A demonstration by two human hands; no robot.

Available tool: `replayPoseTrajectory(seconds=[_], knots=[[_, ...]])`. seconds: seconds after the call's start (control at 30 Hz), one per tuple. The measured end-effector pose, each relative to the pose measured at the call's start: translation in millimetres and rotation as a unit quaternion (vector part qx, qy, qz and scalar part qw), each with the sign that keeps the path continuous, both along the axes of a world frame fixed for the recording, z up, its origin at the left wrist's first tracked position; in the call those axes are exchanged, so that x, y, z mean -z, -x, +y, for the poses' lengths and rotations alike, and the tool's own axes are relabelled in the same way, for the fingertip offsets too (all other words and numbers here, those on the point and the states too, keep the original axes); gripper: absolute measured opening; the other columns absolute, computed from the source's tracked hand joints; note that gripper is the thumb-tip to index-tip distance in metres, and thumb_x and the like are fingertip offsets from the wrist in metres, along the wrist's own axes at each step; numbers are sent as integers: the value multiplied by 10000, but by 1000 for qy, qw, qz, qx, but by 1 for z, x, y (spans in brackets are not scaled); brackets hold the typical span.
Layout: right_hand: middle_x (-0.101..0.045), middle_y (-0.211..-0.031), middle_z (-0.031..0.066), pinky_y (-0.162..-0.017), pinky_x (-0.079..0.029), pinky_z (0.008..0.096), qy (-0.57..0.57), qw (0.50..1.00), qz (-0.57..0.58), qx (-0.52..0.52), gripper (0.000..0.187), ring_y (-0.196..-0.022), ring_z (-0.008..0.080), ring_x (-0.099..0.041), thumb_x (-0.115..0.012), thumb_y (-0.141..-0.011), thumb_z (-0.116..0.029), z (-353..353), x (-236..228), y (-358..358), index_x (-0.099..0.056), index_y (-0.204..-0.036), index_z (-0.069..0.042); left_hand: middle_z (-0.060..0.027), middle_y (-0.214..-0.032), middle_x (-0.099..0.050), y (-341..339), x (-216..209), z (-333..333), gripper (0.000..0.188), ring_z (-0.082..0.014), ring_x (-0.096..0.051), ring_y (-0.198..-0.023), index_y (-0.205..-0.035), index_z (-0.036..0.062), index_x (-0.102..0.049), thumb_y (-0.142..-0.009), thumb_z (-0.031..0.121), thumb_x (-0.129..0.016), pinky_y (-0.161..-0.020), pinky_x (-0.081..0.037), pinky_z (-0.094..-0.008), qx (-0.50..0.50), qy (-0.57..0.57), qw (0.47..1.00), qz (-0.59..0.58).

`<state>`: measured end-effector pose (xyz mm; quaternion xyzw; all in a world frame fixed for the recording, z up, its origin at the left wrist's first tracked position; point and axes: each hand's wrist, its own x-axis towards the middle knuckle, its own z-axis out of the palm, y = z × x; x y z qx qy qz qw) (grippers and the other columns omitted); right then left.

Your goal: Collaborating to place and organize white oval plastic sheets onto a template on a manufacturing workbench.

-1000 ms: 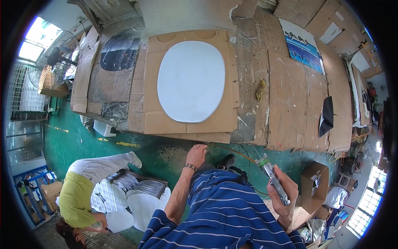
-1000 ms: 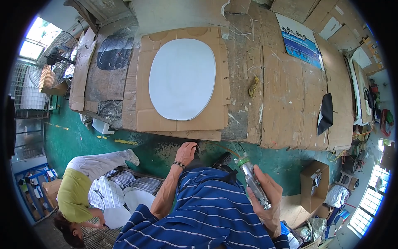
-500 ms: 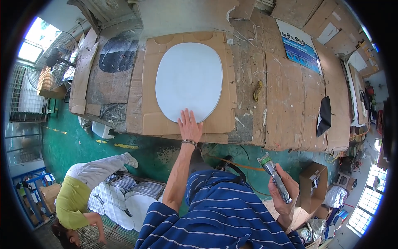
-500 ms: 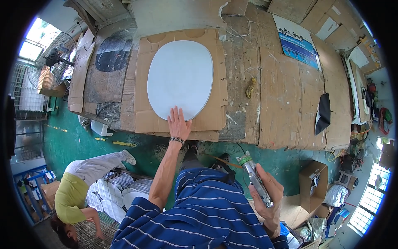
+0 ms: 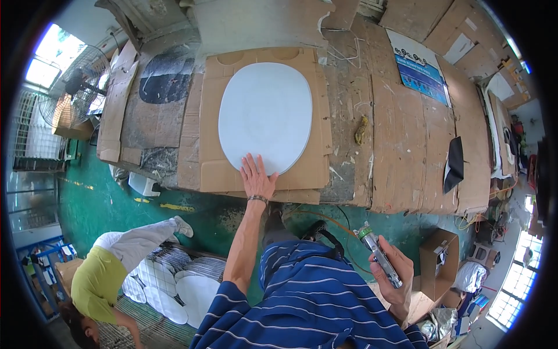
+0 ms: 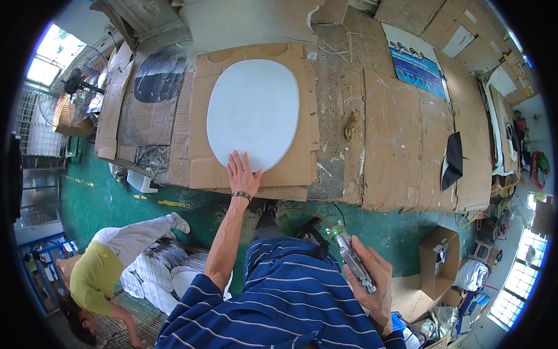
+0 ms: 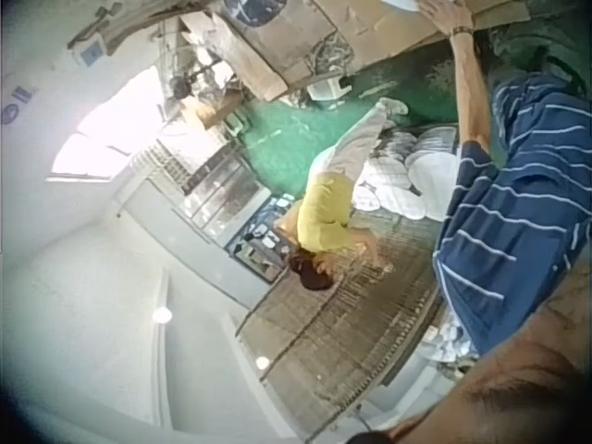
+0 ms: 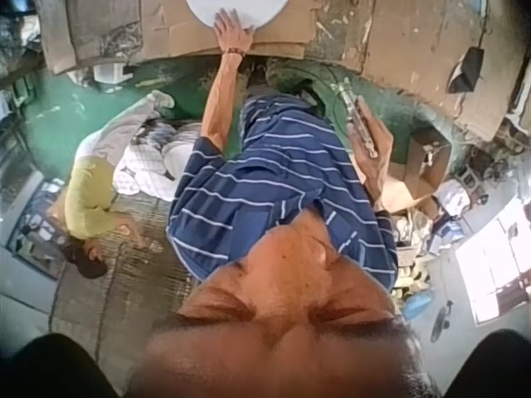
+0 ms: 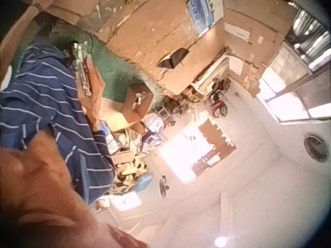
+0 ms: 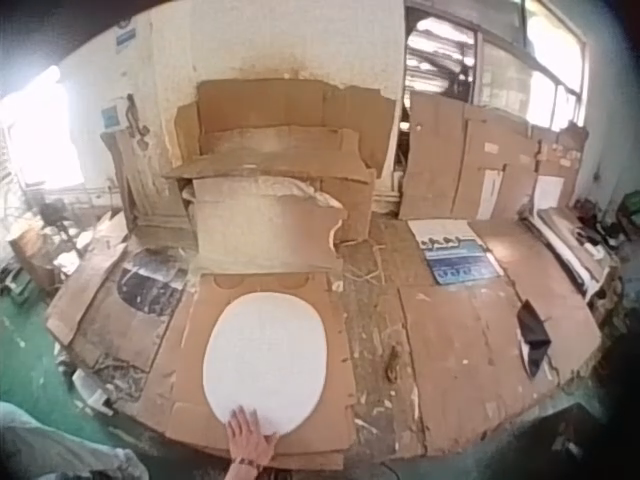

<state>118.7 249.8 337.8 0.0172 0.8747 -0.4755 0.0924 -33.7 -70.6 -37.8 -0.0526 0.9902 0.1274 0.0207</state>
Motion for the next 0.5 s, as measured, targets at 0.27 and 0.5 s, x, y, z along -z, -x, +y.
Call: replayPoseTrajectory(seconds=[0.27,0.5], knots=[[-717,-978,143,-788,-539,303,-2,1000,-13,-19,535,-860,202,-677,-731,-953,-79,-5,2,1,-590,-1453,48,-311,-1730,-104,5,14,-8,984,-496,-92,-1604,-1667,21,-240,-973,627,-589,-1295,-110,-609,2,-21,1000,-3],[-719,-982,136,-808,-531,294,21,998,-45,-46,536,-868,182,-672,-730,-943,-70,-7,10,3,-596,-1450,41,-299,-1724,-161,-7,4,-32,975,-476,-116,-1606,-1646,46,-326,-931,628,-644,-1304,-110,-580,-7,9,1000,-1]])
